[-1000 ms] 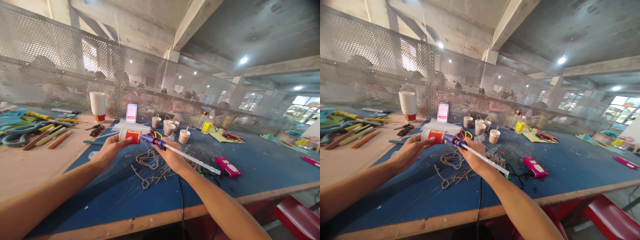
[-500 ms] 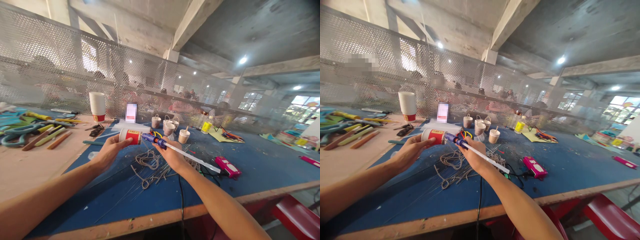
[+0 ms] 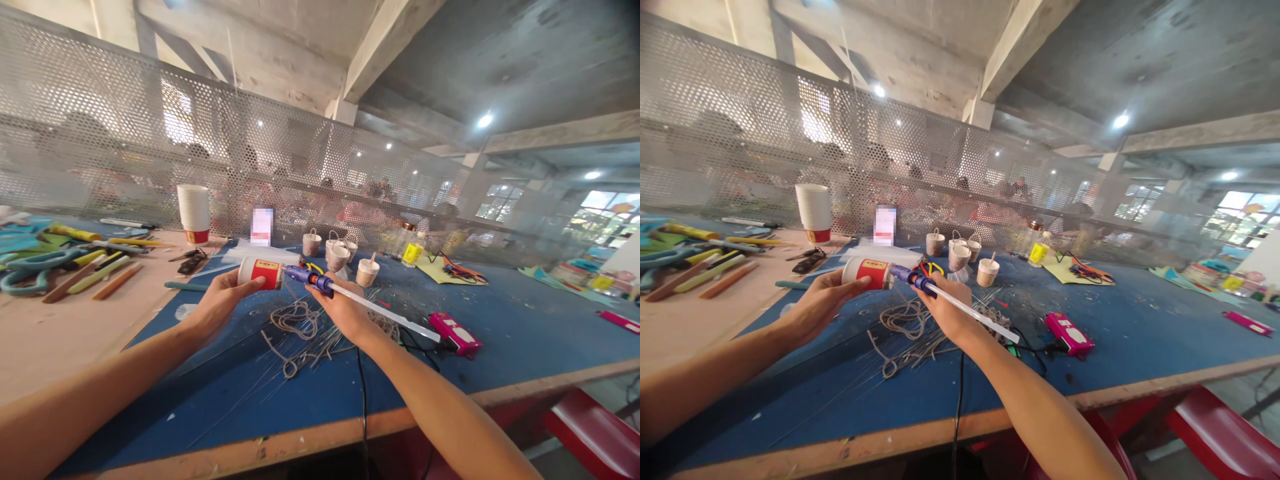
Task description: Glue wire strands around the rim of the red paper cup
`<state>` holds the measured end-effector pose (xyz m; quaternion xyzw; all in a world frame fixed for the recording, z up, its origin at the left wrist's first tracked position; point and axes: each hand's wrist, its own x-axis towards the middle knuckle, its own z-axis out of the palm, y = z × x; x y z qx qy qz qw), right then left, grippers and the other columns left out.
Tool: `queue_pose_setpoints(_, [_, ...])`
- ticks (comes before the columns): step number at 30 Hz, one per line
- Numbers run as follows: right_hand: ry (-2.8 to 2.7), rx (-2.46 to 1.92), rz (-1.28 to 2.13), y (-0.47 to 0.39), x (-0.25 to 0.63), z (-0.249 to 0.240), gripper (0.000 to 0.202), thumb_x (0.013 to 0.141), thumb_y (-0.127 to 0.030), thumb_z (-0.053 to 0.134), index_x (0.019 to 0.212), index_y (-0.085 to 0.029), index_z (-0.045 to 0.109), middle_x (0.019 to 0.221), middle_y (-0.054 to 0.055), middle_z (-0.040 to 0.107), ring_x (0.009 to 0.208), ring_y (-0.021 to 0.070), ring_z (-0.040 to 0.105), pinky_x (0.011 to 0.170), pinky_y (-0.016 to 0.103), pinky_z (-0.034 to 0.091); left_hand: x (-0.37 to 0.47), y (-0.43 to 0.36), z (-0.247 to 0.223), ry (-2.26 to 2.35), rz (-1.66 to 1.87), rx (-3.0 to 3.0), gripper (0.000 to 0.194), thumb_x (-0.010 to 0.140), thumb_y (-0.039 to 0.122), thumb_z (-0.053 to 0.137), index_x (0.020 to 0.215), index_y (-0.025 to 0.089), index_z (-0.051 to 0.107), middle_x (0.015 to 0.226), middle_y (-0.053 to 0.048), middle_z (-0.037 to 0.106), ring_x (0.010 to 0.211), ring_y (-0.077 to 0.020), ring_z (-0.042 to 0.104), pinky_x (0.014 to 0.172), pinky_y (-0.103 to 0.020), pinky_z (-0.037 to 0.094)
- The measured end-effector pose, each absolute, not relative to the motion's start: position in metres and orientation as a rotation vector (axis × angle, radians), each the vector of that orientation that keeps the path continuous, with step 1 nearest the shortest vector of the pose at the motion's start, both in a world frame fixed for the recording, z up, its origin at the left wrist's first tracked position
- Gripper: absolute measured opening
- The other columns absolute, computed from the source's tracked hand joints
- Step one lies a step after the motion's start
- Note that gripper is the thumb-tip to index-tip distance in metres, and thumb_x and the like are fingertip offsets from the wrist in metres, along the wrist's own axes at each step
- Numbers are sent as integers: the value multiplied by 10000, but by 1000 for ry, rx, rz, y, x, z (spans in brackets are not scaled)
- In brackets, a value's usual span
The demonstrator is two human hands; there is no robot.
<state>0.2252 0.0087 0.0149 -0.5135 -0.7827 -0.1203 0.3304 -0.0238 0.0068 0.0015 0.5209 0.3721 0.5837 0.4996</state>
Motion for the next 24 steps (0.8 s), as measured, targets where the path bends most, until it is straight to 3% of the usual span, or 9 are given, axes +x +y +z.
queue_pose_setpoints(10, [-1957, -1190, -168, 16, 227, 9, 304, 939, -500, 659, 891, -206, 719, 767, 68, 756, 673, 225, 691, 597, 290, 435, -25, 8, 0, 921, 1406, 1308, 386, 745, 385, 862, 1064, 172, 812, 1084, -75, 831, 1047, -273, 729, 984, -344, 498])
queue_pose_setpoints(14, [-1857, -1117, 232, 17, 228, 14, 369, 916, -550, 663, 795, -205, 716, 632, 36, 680, 583, 182, 626, 576, 291, 453, -25, 8, 0, 933, 1379, 1199, 388, 728, 395, 881, 1035, 170, 808, 981, -75, 843, 859, -253, 758, 835, -342, 553])
queue_pose_setpoints(18, [-1747, -1042, 707, 21, 229, 17, 460, 906, -597, 645, 661, -209, 617, 465, -39, 496, 437, 108, 462, 482, 262, 387, -27, 14, -3, 918, 1430, 1191, 353, 737, 385, 884, 994, 158, 805, 1021, -81, 838, 915, -223, 745, 888, -306, 532])
queue_pose_setpoints(24, [-1450, -862, 1061, 27, 226, 15, 286, 809, -408, 729, 802, -214, 519, 579, -87, 512, 437, 57, 416, 435, 203, 329, -24, 13, 1, 893, 1445, 1132, 367, 691, 374, 913, 955, 146, 799, 966, -84, 839, 927, -235, 739, 931, -333, 523])
